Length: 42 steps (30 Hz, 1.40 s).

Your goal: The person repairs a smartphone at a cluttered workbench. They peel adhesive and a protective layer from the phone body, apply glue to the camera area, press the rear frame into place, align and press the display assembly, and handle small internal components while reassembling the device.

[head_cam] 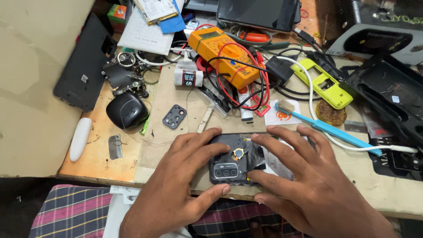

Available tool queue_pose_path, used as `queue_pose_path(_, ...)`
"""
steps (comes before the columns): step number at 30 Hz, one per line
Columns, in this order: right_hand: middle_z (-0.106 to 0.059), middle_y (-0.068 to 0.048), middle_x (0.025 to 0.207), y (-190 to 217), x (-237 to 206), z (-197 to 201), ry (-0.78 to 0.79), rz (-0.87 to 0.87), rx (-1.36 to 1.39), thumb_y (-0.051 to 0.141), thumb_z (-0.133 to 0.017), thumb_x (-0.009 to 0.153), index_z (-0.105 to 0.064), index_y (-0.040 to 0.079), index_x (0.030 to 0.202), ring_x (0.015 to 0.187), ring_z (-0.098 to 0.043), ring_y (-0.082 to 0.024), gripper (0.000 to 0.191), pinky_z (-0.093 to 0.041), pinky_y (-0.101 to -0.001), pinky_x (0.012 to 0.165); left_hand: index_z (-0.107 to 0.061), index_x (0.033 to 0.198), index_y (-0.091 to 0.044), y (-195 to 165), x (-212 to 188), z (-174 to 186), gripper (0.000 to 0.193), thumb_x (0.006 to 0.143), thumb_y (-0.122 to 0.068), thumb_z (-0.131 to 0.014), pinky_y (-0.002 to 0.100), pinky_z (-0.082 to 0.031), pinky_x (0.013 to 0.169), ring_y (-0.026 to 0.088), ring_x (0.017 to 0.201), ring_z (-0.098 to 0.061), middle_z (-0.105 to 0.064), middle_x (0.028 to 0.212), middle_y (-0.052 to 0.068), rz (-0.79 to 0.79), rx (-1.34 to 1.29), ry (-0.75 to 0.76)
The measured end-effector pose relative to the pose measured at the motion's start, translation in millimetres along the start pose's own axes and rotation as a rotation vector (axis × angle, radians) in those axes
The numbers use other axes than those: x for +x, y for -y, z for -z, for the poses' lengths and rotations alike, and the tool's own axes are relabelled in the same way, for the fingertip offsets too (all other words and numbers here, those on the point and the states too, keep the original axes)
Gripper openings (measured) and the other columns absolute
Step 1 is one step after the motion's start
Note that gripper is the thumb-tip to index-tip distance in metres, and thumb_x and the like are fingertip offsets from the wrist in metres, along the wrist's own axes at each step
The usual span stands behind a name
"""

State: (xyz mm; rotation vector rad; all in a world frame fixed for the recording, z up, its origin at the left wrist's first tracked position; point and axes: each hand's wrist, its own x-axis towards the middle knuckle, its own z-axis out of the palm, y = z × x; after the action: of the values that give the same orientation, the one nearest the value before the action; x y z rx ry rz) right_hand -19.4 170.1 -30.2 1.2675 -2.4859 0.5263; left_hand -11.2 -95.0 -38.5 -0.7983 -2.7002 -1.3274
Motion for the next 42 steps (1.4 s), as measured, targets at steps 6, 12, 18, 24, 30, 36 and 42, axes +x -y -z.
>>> queue_pose_path(6, -0.051, -0.013, 0.147, -4, -2, 0, -0.03, -0.009, -0.032, 0.042, -0.069, 0.088, -0.068, 0.016, 0.113, 0.14, -0.044, -0.035, 0.036, -0.03, -0.0595, 0.113, -0.068, 0.126, -0.011, 2, 2, -8, 0.045, 0.085, -0.026, -0.077, 0.048, -0.04, 0.108, 0.04, 0.132, -0.049, -0.052, 0.15, 0.02, -0.086, 0.047, -0.022)
queue_pose_path(12, -0.055, -0.014, 0.143, -6, -4, 5, 0.031, -0.099, 0.111, 0.032, -0.07, 0.087, -0.07, 0.011, 0.112, 0.137, -0.047, -0.036, 0.032, -0.034, -0.0555, 0.109, -0.068, 0.131, -0.009, -3, 0, -11, 0.045, 0.091, -0.029, -0.071, 0.048, -0.039, 0.111, 0.039, 0.136, -0.049, -0.053, 0.151, 0.019, -0.019, 0.024, -0.002)
queue_pose_path(18, -0.054, -0.013, 0.145, -7, -12, 8, 0.016, -0.062, 0.142, 0.037, -0.074, 0.087, -0.067, 0.013, 0.114, 0.137, -0.047, -0.034, 0.038, -0.035, -0.0531, 0.109, -0.069, 0.131, -0.009, -10, 2, -16, 0.043, 0.093, -0.029, -0.069, 0.046, -0.039, 0.111, 0.037, 0.136, -0.05, -0.056, 0.148, 0.018, 0.006, 0.03, -0.005)
queue_pose_path(24, -0.061, -0.008, 0.141, -20, -7, 7, 0.029, -0.123, 0.092, 0.037, -0.077, 0.083, -0.071, 0.016, 0.112, 0.131, -0.05, -0.036, 0.037, -0.038, -0.0492, 0.104, -0.07, 0.128, -0.011, -15, 12, -12, 0.042, 0.093, -0.033, -0.069, 0.041, -0.043, 0.106, 0.031, 0.125, -0.056, -0.063, 0.135, 0.012, 0.013, 0.008, -0.025)
queue_pose_path(30, -0.068, -0.006, 0.131, -21, 3, 17, 0.07, -0.154, 0.118, 0.028, -0.076, 0.084, -0.075, 0.014, 0.113, 0.124, -0.06, -0.029, 0.032, -0.044, -0.0443, 0.098, -0.072, 0.123, -0.011, -18, 18, 6, 0.039, 0.091, -0.034, -0.071, 0.039, -0.047, 0.102, 0.027, 0.12, -0.06, -0.065, 0.124, 0.009, 0.035, -0.08, 0.008)
queue_pose_path(36, -0.071, -0.003, 0.126, -12, 15, 16, 0.152, -0.22, 0.185, 0.02, -0.077, 0.081, -0.075, 0.013, 0.11, 0.108, -0.068, -0.028, 0.03, -0.052, -0.0413, 0.087, -0.072, 0.115, -0.011, -12, 19, 12, 0.046, 0.072, -0.021, -0.085, 0.039, -0.048, 0.095, 0.028, 0.11, -0.06, -0.064, 0.114, 0.008, -0.044, -0.017, -0.016)
queue_pose_path(42, -0.073, -0.004, 0.123, -9, 22, 15, 0.104, -0.24, 0.231, 0.014, -0.077, 0.076, -0.073, 0.01, 0.107, 0.101, -0.072, -0.028, 0.031, -0.055, -0.0381, 0.083, -0.077, 0.104, -0.014, -2, 23, 7, 0.037, 0.069, -0.006, -0.08, 0.038, -0.052, 0.09, 0.026, 0.101, -0.063, -0.067, 0.102, 0.004, -0.048, 0.009, -0.1)
